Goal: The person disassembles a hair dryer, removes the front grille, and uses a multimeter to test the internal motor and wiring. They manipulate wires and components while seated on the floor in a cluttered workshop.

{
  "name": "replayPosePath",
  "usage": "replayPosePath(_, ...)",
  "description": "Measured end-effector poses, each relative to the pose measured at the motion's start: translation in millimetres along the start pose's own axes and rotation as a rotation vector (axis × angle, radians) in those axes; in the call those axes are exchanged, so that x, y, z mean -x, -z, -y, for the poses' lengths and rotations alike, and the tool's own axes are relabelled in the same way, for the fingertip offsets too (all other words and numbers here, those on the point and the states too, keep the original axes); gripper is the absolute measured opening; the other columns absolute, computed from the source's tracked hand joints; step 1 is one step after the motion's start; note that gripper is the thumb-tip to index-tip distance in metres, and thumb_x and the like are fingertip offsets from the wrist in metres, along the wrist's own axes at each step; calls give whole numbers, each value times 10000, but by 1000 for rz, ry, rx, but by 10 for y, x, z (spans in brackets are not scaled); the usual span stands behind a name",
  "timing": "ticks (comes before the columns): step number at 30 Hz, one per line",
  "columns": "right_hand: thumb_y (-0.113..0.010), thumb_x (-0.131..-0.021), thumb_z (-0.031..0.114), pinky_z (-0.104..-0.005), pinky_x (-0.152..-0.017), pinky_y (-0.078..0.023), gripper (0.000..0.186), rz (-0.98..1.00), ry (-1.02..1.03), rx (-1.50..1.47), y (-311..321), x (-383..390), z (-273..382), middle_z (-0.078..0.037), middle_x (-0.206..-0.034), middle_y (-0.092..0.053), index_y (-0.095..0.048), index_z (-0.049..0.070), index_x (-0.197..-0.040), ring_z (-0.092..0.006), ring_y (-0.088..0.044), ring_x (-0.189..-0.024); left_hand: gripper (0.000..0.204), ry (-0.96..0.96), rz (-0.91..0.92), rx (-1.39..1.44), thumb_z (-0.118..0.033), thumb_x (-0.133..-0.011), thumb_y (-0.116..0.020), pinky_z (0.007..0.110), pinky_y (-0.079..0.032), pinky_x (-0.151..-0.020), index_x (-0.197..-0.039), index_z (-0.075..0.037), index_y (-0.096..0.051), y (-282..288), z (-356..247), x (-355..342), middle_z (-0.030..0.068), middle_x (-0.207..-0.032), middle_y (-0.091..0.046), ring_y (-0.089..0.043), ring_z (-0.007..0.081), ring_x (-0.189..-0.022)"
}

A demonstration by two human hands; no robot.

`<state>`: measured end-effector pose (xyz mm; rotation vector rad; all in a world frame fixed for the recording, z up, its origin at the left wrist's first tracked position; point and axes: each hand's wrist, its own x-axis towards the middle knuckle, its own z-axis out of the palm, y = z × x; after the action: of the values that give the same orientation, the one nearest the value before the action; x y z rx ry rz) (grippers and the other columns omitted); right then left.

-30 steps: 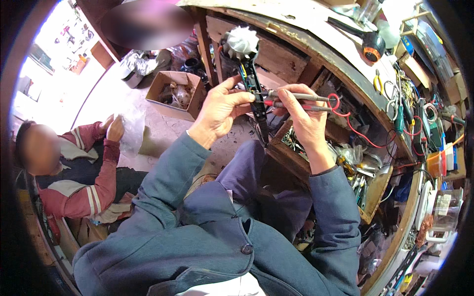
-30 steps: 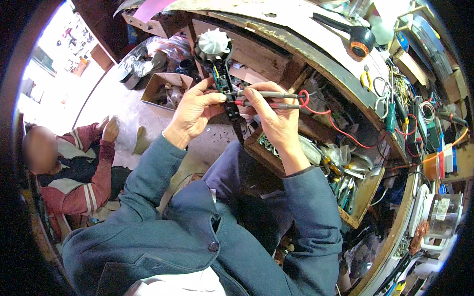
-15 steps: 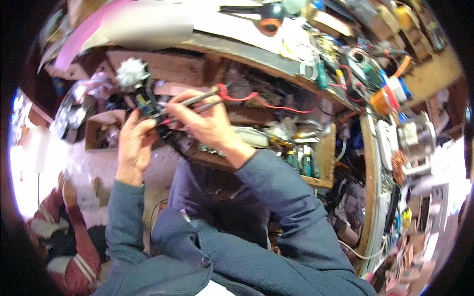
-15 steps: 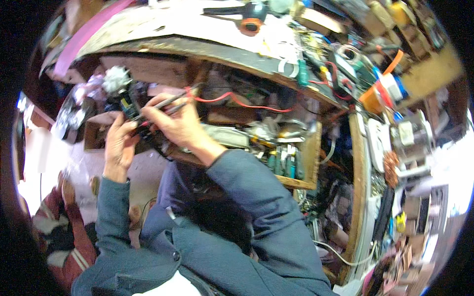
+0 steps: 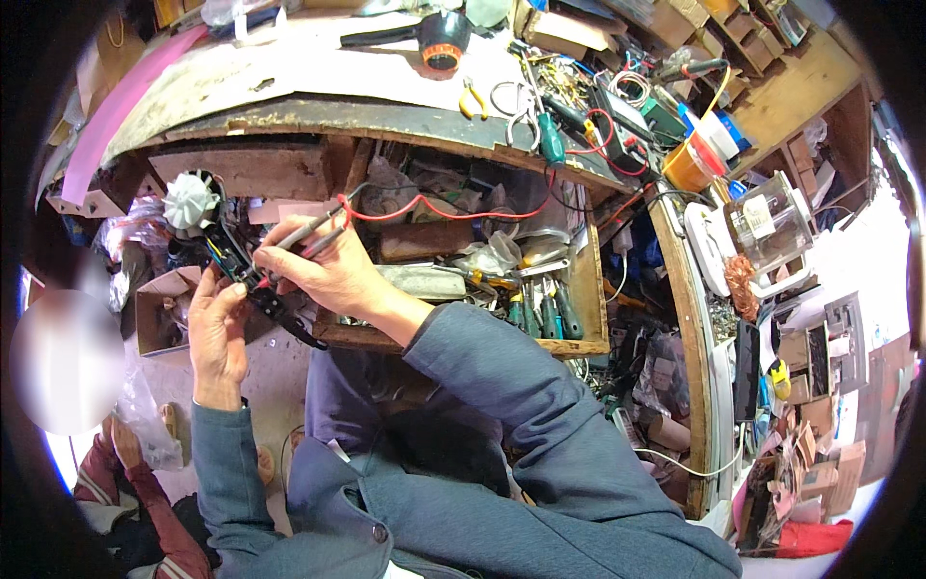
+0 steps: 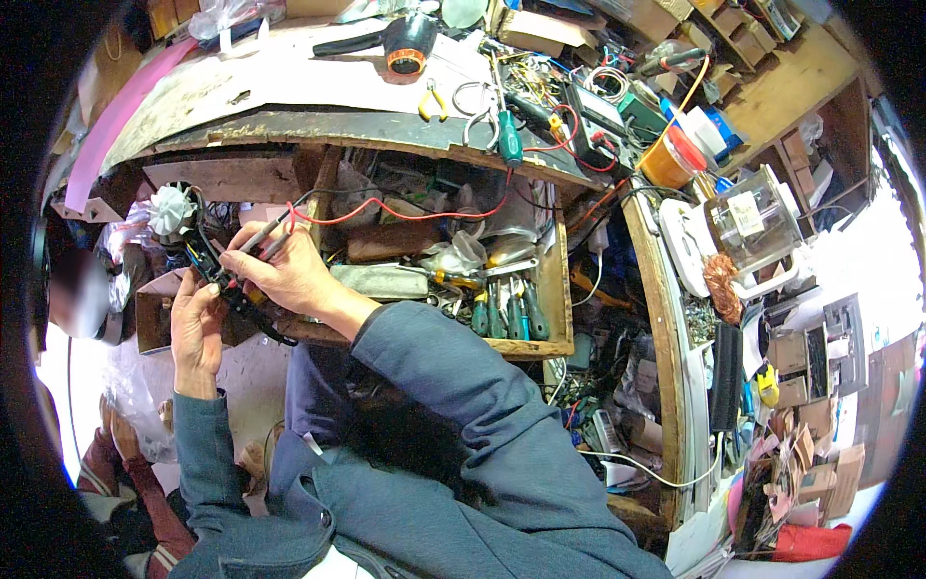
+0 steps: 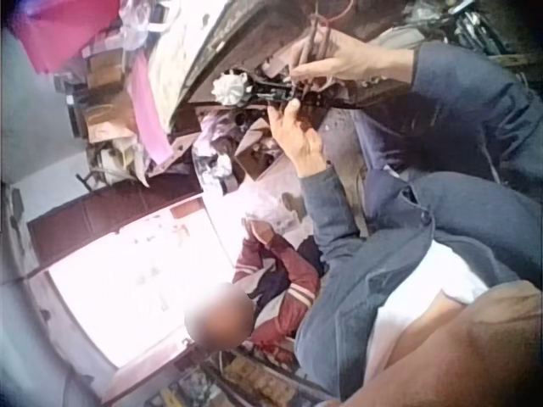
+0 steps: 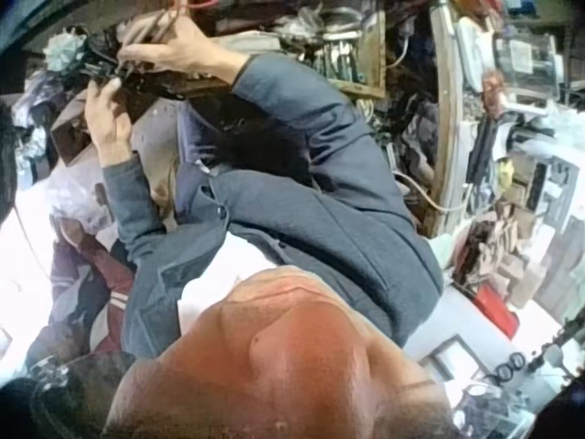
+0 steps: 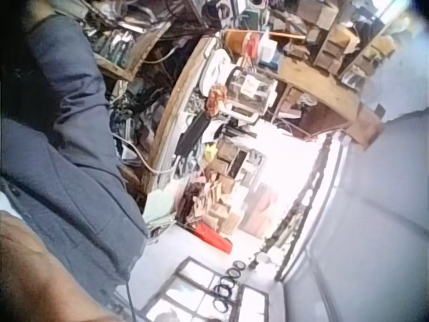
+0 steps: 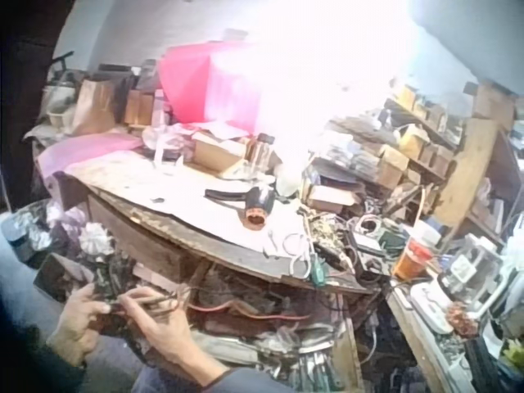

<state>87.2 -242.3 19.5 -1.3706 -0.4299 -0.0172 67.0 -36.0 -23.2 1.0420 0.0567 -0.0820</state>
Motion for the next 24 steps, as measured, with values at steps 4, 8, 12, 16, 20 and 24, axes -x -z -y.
replayPosePath(4, -736, -954, 180, -253, -516, -521, 167, 1, 10, -13, -1, 15, -54, -39, -708, -705, -713, 21, -910, -86, -656, -593, 537, -30, 11, 54, 48, -889, -638, 270, -539, -894, -1411, -51, -559, -38, 20, -2, 46, -1186, -689, -661, 136, -1033)
replayPosePath(8, -733, -963, 156, -243, -544, -533, 145, 26, -3, 1, 22, 14, -11, -31, -741, -710, -717, 12, -945, -76, -658, -615, 562, -46, 3, 54, 84, -890, -626, 275, -551, -917, -1430, -53, -548, 48, 60, -41, 48, -1187, -685, -662, 139, -1049)
replayPosePath(12, -732, -964, 139, -241, -561, -543, 134, 29, -10, 24, 36, 26, 62, -32, -760, -717, -722, 8, -941, -72, -660, -632, 530, -52, 2, 50, 73, -904, -626, 284, -557, -921, -1415, -53, -559, 50, 90, -65, 52, -1195, -680, -664, 146, -1051)
replayPosePath(16, -736, -952, 158, -257, -528, -511, 140, 9, 40, 44, 18, 25, 31, -28, -704, -695, -721, 25, -909, -74, -643, -601, 508, -61, 0, 38, 62, -901, -626, 300, -550, -933, -1390, -56, -559, 18, 73, -27, 48, -1199, -678, -664, 159, -1057)
replayPosePath(20, -741, -946, 158, -255, -584, -507, 116, 6, -41, 71, -32, 9, 46, 8, -738, -699, -735, 48, -912, -59, -633, -672, 427, -85, 32, 31, 56, -888, -648, 338, -540, -959, -1295, -64, -596, -57, -5, 17, 57, -1169, -677, -657, 177, -1069)
replayPosePath(24, -740, -955, 134, -258, -628, -572, 127, -11, -15, -21, 36, 24, 104, -42, -847, -738, -748, 15, -996, -95, -672, -703, 546, -94, 12, 4, 37, -842, -704, 247, -524, -788, -1369, -36, -581, -214, -89, -56, 60, -1085, -713, -666, 130, -906)
